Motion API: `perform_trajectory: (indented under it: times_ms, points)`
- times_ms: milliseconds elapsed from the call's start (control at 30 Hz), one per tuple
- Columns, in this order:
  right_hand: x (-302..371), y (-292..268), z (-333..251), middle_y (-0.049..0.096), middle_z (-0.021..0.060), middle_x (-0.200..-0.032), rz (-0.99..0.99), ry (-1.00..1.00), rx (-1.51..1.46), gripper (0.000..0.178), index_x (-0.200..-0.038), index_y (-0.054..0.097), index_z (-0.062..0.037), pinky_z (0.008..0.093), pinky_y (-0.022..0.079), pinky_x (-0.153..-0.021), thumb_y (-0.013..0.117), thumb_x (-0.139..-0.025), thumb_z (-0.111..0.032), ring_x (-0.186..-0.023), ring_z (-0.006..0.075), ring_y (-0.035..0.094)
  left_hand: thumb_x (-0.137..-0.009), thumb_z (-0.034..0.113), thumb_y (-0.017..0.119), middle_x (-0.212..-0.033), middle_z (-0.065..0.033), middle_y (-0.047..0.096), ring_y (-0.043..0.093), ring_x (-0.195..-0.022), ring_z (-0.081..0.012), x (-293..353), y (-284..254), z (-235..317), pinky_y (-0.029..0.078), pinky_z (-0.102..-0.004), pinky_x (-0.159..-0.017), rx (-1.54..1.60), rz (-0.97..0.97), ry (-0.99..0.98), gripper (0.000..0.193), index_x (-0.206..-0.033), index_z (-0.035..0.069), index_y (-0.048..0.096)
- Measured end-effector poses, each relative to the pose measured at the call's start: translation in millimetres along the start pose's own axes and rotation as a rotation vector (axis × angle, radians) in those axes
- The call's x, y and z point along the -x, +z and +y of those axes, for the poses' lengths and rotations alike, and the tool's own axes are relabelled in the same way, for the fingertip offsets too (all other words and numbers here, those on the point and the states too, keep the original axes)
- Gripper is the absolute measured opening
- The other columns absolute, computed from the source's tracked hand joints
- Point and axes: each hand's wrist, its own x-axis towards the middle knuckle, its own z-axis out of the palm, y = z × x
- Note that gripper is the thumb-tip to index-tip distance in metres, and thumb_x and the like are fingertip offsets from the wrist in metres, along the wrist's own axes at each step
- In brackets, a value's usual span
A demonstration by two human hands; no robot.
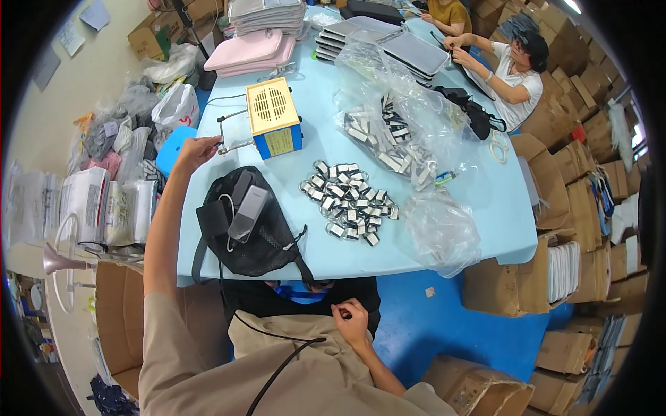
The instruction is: Assembling small metal hardware components using a specialized fixture on a workbench.
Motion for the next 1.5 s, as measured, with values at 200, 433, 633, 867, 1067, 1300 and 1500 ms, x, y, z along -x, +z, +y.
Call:
perform_trajectory:
  times_ms: [200,433,633,867,1067,1300,1500]
  points:
    - [1.2,0.1,1.8,0.066,0.0097,-0.081,0.001,-0.002,0.008,0.013,-0.082,0.074,0.001,0.0289,0.052,-0.058,0.081,-0.083,-0.009,-0.063,0.0188,0.066,-0.089,0.008,0.081,-0.083,-0.0029,0.067,0.061,-0.072,-0.0093,4.9,3.8,-1.6,0.056,-0.0193,-0.066,0.007,0.029,0.002,0.019,-0.103,-0.004,0.077]
    - [-0.8,-0.3,0.2,0.067,0.0102,-0.081,-0.004,-0.009,0.016,0.013,-0.082,0.074,0.0025,0.0263,0.051,-0.058,0.082,-0.084,-0.008,-0.062,0.0165,0.066,-0.09,0.009,0.08,-0.083,-0.0026,0.066,0.061,-0.071,-0.0089,8.0,6.6,0.5,0.056,-0.0185,-0.066,-0.022,0.013,0.01,0.021,-0.106,-0.004,0.077]
    - [-0.9,0.2,-0.6,0.067,0.0098,-0.081,-0.006,0.004,0.009,0.013,-0.082,0.074,0.0025,0.0257,0.051,-0.058,0.082,-0.083,-0.008,-0.062,0.0161,0.066,-0.089,0.01,0.081,-0.083,-0.0021,0.066,0.061,-0.071,-0.0083,4.3,0.4,-1.8,0.056,-0.0182,-0.065,-0.034,0.012,0.016,0.022,-0.106,-0.003,0.077]
    - [0.4,0.4,2.5,0.067,0.0097,-0.082,-0.001,0.011,0.005,0.013,-0.082,0.075,0.0021,0.0257,0.051,-0.057,0.082,-0.083,-0.008,-0.061,0.0154,0.065,-0.089,0.013,0.082,-0.085,-0.002,0.068,0.062,-0.073,-0.0083,2.6,1.7,-2.4,0.056,-0.0189,-0.067,-0.067,0.013,0.02,0.024,-0.107,-0.002,0.077]
    - [-0.4,0.8,1.4,0.067,0.0095,-0.081,0.0,0.011,0.019,0.013,-0.082,0.075,0.0021,0.0257,0.05,-0.056,0.082,-0.083,-0.009,-0.06,0.0147,0.065,-0.089,0.012,0.082,-0.085,-0.0012,0.068,0.062,-0.073,-0.0078,4.2,-1.5,-3.5,0.056,-0.0187,-0.068,-0.062,0.005,0.026,0.024,-0.108,-0.002,0.078]
    - [-0.7,2.2,2.5,0.067,0.0089,-0.081,0.01,-0.016,0.012,0.013,-0.081,0.074,0.0017,0.0258,0.05,-0.055,0.082,-0.083,-0.008,-0.058,0.0144,0.064,-0.089,0.013,0.082,-0.082,0.0005,0.065,0.06,-0.072,-0.0067,-0.5,-6.2,-5.1,0.055,-0.0177,-0.067,-0.04,-0.023,0.053,0.024,-0.107,-0.002,0.078]
    - [-0.5,0.7,2.8,0.067,0.0085,-0.081,0.007,-0.001,0.023,0.013,-0.081,0.074,0.0015,0.0257,0.05,-0.055,0.082,-0.083,-0.008,-0.058,0.014,0.064,-0.089,0.014,0.082,-0.082,0.0003,0.065,0.059,-0.071,-0.0062,7.6,4.0,-1.3,0.055,-0.0173,-0.066,-0.085,0.02,0.049,0.024,-0.106,-0.003,0.077]
